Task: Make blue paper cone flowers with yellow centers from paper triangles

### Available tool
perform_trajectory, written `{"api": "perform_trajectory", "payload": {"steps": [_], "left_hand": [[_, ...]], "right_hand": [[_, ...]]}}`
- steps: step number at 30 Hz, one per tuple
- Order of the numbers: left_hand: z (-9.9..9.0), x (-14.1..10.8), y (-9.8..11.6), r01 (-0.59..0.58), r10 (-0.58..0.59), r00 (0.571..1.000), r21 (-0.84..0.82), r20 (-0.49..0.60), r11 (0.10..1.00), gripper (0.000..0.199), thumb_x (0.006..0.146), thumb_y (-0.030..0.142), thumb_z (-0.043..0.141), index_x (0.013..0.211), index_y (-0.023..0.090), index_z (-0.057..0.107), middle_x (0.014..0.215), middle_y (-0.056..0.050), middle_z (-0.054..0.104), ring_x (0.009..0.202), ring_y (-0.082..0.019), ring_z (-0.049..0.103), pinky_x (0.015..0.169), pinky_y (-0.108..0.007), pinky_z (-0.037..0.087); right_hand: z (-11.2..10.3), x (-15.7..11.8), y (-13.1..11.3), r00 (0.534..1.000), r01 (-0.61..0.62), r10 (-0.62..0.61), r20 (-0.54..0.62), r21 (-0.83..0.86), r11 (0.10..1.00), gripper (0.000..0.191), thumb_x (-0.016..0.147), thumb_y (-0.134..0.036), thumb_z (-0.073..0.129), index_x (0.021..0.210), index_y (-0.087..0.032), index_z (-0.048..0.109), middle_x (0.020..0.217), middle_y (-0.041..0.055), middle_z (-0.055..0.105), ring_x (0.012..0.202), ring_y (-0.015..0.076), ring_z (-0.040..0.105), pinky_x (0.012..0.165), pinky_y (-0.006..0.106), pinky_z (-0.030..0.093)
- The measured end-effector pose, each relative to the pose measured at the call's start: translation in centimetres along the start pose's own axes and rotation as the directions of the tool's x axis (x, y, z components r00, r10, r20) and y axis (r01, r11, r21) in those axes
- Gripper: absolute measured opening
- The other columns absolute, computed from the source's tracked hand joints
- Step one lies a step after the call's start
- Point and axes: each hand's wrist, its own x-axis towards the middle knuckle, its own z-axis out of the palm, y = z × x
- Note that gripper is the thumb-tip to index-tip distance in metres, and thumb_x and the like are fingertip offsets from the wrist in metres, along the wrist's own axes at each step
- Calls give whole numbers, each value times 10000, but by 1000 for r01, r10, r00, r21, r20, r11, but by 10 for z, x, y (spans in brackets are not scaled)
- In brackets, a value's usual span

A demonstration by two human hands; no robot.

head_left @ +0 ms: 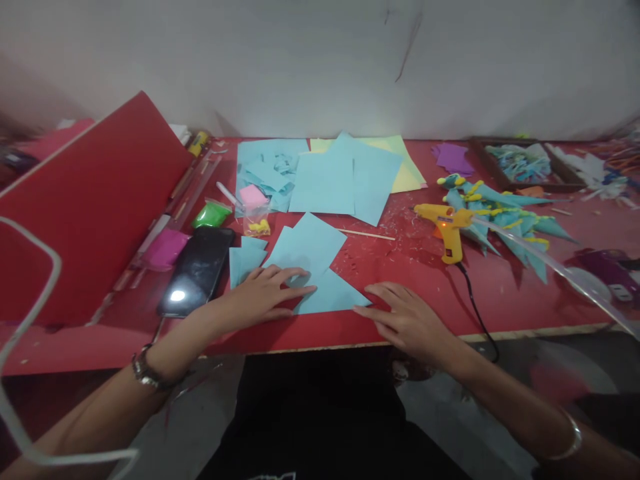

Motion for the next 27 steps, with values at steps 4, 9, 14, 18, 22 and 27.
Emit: {"api": "perform_trajectory", "payload": {"steps": [4, 9, 14, 18, 22, 27], "left_hand": [[-2, -1, 0, -3, 3, 1000, 2, 13, 1000, 483, 825, 397, 434, 1287, 419, 293, 1354, -19, 327, 1057, -244, 394, 891, -394, 301], [0, -5, -1, -13, 13, 1000, -3, -11, 1000, 476, 837, 382, 417, 1289, 429, 275, 1364, 10, 323, 1061, -240, 395, 903, -399, 292], [2, -6, 1, 5, -5, 1000, 35, -7, 999, 493, 835, 318, 439, 1294, 405, 280, 1360, 0, 332, 1055, -242, 397, 900, -406, 295], [0, -7, 3, -7, 7, 1000, 17, -5, 1000, 530, 827, 280, 453, 1305, 396, 254, 1373, 0, 308, 1063, -241, 391, 923, -428, 285], [-2, -8, 6, -29, 29, 999, 9, -45, 1000, 539, 813, 263, 459, 1303, 380, 266, 1365, -6, 321, 1056, -233, 402, 943, -437, 272], [0, -8, 19, 40, -40, 991, -1, -127, 999, 510, 778, 384, 501, 1262, 313, 358, 1329, -25, 380, 1050, -244, 422, 905, -415, 314]], "right_hand": [[-2, -12, 6, 998, -63, 63, 3, -4, 998, 358, 802, -166, 460, 1114, -311, 558, 1187, 63, 508, 1085, 220, 459, 867, 401, 430], [-7, -19, 10, 997, -78, 79, 19, -19, 997, 359, 799, -167, 461, 1125, -285, 556, 1174, 67, 528, 1077, 223, 472, 858, 395, 442], [-19, -5, 11, 998, -61, 61, -2, 6, 998, 247, 800, -165, 454, 940, -226, 647, 1036, 59, 610, 915, 199, 554, 811, 379, 451], [-16, 19, 5, 997, -19, 24, -67, 77, 997, 282, 815, -225, 466, 1070, -175, 576, 1053, 82, 602, 958, 196, 534, 826, 346, 441], [-5, 41, 1, 996, 75, -80, 45, 105, 992, 368, 788, -317, 524, 1138, -202, 525, 1119, 81, 571, 987, 212, 510, 803, 347, 448], [4, 51, 2, 979, 197, -201, -16, -133, 971, 258, 820, -232, 469, 1041, -152, 574, 980, 85, 637, 845, 193, 556, 844, 378, 410]]}}
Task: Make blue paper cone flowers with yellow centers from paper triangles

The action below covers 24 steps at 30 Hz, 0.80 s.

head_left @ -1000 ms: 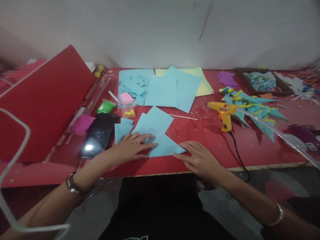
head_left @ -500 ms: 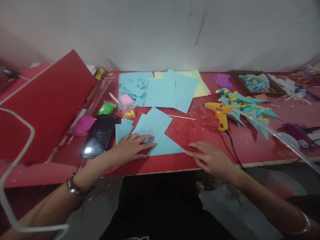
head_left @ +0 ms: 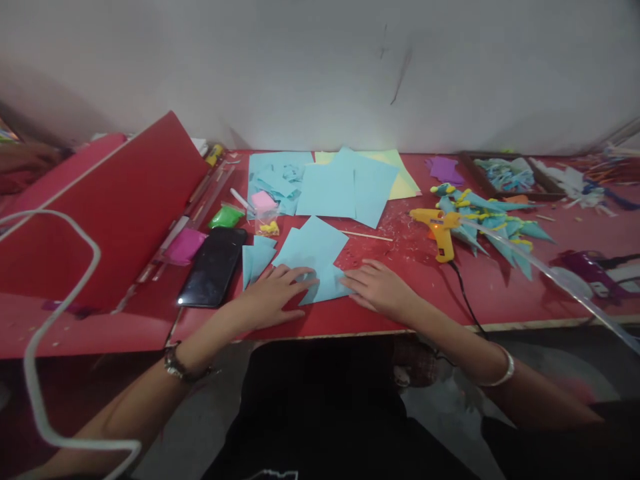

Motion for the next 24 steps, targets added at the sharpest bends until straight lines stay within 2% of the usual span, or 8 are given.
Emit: {"api": "perform_trajectory", "payload": {"steps": [3, 6, 9, 14, 16, 18, 21, 24], "left_hand": [[1, 3, 12, 54, -51, 993, 27, -105, 998, 493, 757, 434, 523, 1209, 267, 419, 1273, -39, 445, 1059, -246, 438, 862, -384, 341], [-4, 9, 22, 63, -37, 967, 95, -250, 993, 400, 786, 334, 521, 1168, 234, 456, 1155, -43, 545, 1008, -209, 494, 844, -351, 342], [-13, 13, 27, 47, 37, 925, 212, -378, 976, 232, 832, 195, 446, 1043, 209, 542, 858, -21, 646, 790, -158, 569, 732, -304, 362], [-26, 23, 31, 28, 89, 858, 219, -506, 975, 221, 851, 170, 386, 798, 177, 600, 509, 22, 577, 506, -122, 536, 586, -267, 349], [-29, 28, 35, 24, 61, 858, 158, -511, 987, 281, 865, 217, 362, 712, 166, 593, 455, 23, 553, 441, -115, 505, 557, -261, 346], [-32, 31, 40, 27, 18, 873, 85, -487, 996, 344, 874, 245, 332, 652, 162, 582, 435, 19, 548, 410, -110, 481, 547, -259, 345], [-36, 31, 46, 114, -136, 884, -77, -447, 991, 362, 853, 271, 358, 581, 170, 573, 437, 10, 555, 429, -115, 483, 489, -238, 305], [-38, 27, 49, 185, -277, 897, -276, -345, 943, 329, 821, 258, 414, 548, 180, 580, 439, 24, 570, 445, -105, 495, 460, -215, 271]], "right_hand": [[0, 0, -2, 991, 37, -53, -119, -135, 990, 245, 829, -145, 406, 991, -134, 590, 851, 56, 666, 746, 154, 569, 946, 389, 322], [-7, 3, -2, 974, -4, -31, -225, -152, 988, 223, 818, -130, 398, 871, -138, 614, 722, 26, 659, 675, 133, 563, 947, 361, 315], [-20, 7, 2, 955, -68, 28, -295, -124, 990, 212, 810, -140, 403, 769, -156, 610, 640, 1, 629, 622, 120, 546, 924, 339, 330], [-41, 17, 3, 902, -156, 96, -421, -110, 982, 195, 805, -139, 410, 767, -186, 595, 709, -2, 636, 685, 125, 553, 926, 353, 306], [-45, 23, -2, 894, -140, 84, -441, -97, 985, 171, 799, -160, 427, 796, -197, 594, 773, 6, 642, 755, 140, 555, 927, 367, 293], [-46, 28, -7, 907, -101, 78, -414, -33, 994, 168, 792, -157, 427, 773, -198, 588, 736, -3, 633, 718, 134, 548, 910, 359, 302], [-45, 34, -13, 923, -76, 116, -367, 121, 990, 159, 767, -150, 427, 713, -191, 571, 647, -14, 607, 634, 121, 524, 849, 330, 339], [-42, 35, -14, 928, -103, 181, -327, 242, 965, 134, 727, -154, 445, 654, -187, 553, 618, -3, 592, 617, 125, 508, 706, 271, 371]]}}
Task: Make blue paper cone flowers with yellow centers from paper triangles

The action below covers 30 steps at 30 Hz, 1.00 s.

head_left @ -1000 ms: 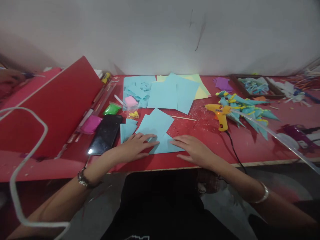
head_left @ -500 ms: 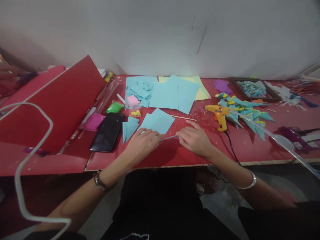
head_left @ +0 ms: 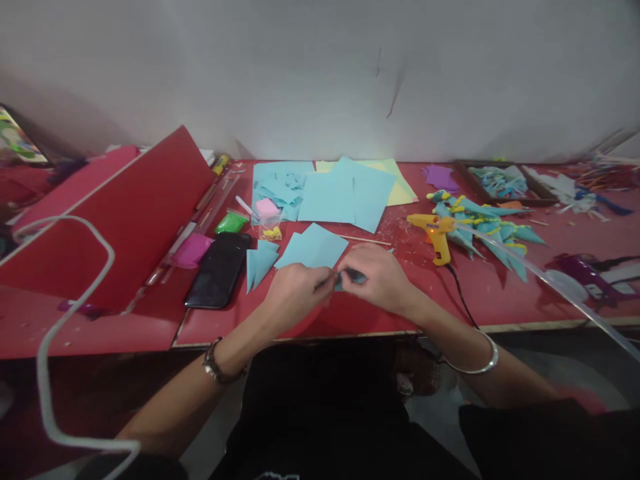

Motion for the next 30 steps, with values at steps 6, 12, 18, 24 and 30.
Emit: {"api": "perform_trajectory", "payload": {"steps": [6, 12, 18, 24, 30], "left_hand": [[-6, -5, 0, 50, -30, 993, -177, 116, 983, 333, 819, 216, 408, 539, 175, 582, 472, 46, 604, 457, -81, 509, 499, -196, 305], [-13, -10, -7, 104, -66, 983, -220, 171, 970, 326, 804, 182, 410, 517, 166, 564, 495, 57, 616, 480, -68, 526, 520, -175, 326], [-16, -11, -10, 126, -96, 977, -154, 190, 980, 319, 793, 193, 417, 505, 168, 552, 501, 61, 622, 477, -67, 524, 502, -167, 315], [-19, -12, -16, 85, -76, 985, -52, 154, 995, 302, 786, 207, 426, 510, 171, 543, 478, 62, 610, 458, -72, 511, 468, -172, 289], [-20, -12, -20, 45, -34, 989, -74, 144, 996, 321, 794, 228, 418, 509, 171, 556, 471, 54, 604, 438, -67, 506, 457, -171, 297]], "right_hand": [[-2, -6, 8, 995, -95, 92, 47, 71, 993, 116, 679, -142, 455, 602, -188, 530, 565, -12, 556, 572, 116, 466, 592, 230, 334], [-9, -16, 27, 975, -216, 208, 82, 101, 971, 89, 668, -137, 483, 603, -183, 523, 593, -16, 578, 579, 110, 486, 593, 223, 333], [-15, -23, 42, 953, -301, 296, 69, 85, 950, 94, 680, -147, 479, 594, -183, 492, 575, -30, 547, 564, 103, 488, 576, 221, 329], [-22, -23, 53, 944, -330, 330, -11, -52, 942, 93, 673, -138, 482, 594, -184, 496, 547, -19, 518, 535, 114, 460, 549, 237, 325], [-26, -18, 36, 975, -188, 199, -96, 107, 976, 127, 798, -221, 451, 832, -187, 568, 835, 46, 624, 812, 163, 553, 757, 290, 409]]}}
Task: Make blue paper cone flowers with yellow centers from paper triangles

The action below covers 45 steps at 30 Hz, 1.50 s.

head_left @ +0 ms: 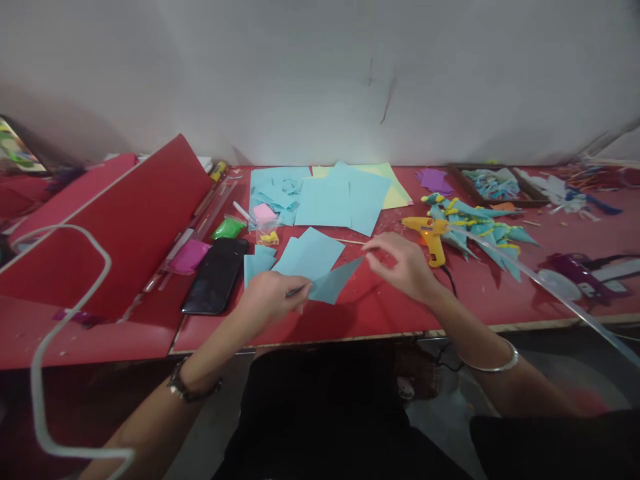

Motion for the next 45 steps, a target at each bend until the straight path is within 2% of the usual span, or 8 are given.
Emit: {"api": "perform_trajectory", "payload": {"steps": [3, 7, 13, 25, 34, 39, 42, 45], "left_hand": [[1, 1, 0, -36, 37, 999, -24, 14, 999, 327, 807, 233, 405, 543, 177, 590, 482, 52, 610, 443, -65, 508, 463, -170, 307], [0, 1, -1, -91, 100, 994, 205, -36, 975, 266, 806, 265, 426, 694, 215, 662, 494, 32, 604, 484, -95, 520, 476, -199, 306], [4, 9, 12, -216, 337, 928, 507, -159, 835, 183, 796, 248, 450, 831, 197, 622, 733, -20, 636, 680, -149, 568, 612, -270, 359], [16, 24, 6, -240, 574, 746, 667, -337, 705, 239, 750, 109, 398, 533, 172, 477, 395, 47, 482, 394, -81, 443, 486, -254, 259], [6, 14, -36, -18, 289, 904, 647, -316, 762, 215, 720, 136, 412, 556, 179, 544, 443, 10, 550, 422, -107, 454, 471, -249, 254], [-2, 14, -29, 37, 103, 920, 344, -378, 938, 199, 803, 212, 407, 775, 180, 602, 707, -6, 643, 602, -111, 551, 517, -216, 321], [-4, 16, -7, -92, 124, 969, 154, -216, 984, 264, 833, 356, 409, 956, 200, 582, 899, -15, 646, 721, -116, 575, 560, -200, 352], [-2, 18, 8, -128, 132, 991, 130, -27, 983, 294, 842, 402, 382, 869, 223, 613, 773, 12, 660, 641, -123, 561, 523, -212, 310]], "right_hand": [[2, 3, -16, 978, 106, -110, 177, 31, 994, 206, 811, -306, 482, 966, -196, 562, 994, 58, 606, 964, 183, 514, 846, 322, 378], [5, 6, -23, 913, 108, -110, 394, 26, 994, 195, 857, -271, 425, 831, -190, 601, 839, 16, 648, 802, 152, 553, 799, 307, 368], [13, 10, -30, 902, 73, -81, 424, 35, 997, 263, 868, -289, 399, 745, -165, 595, 704, 22, 630, 659, 133, 529, 640, 248, 345], [10, 13, -30, 908, -85, -26, 417, 244, 966, 278, 859, -316, 398, 701, -153, 559, 641, -11, 564, 580, 85, 467, 549, 200, 311], [-6, 8, -11, 920, -216, 111, 375, 250, 944, 261, 840, -324, 422, 676, -159, 542, 632, -12, 532, 593, 84, 449, 563, 201, 334], [-6, 7, -8, 907, -189, 74, 414, 244, 951, 272, 839, -332, 421, 688, -158, 565, 652, -3, 567, 596, 90, 468, 564, 207, 339], [-2, 9, -10, 888, -169, 29, 458, 267, 949, 294, 842, -363, 410, 727, -155, 584, 678, 5, 587, 609, 96, 484, 568, 210, 349], [1, 11, -15, 905, -93, -23, 426, 249, 964, 263, 846, -309, 401, 755, -161, 599, 730, 21, 603, 677, 113, 509, 624, 227, 366]]}}
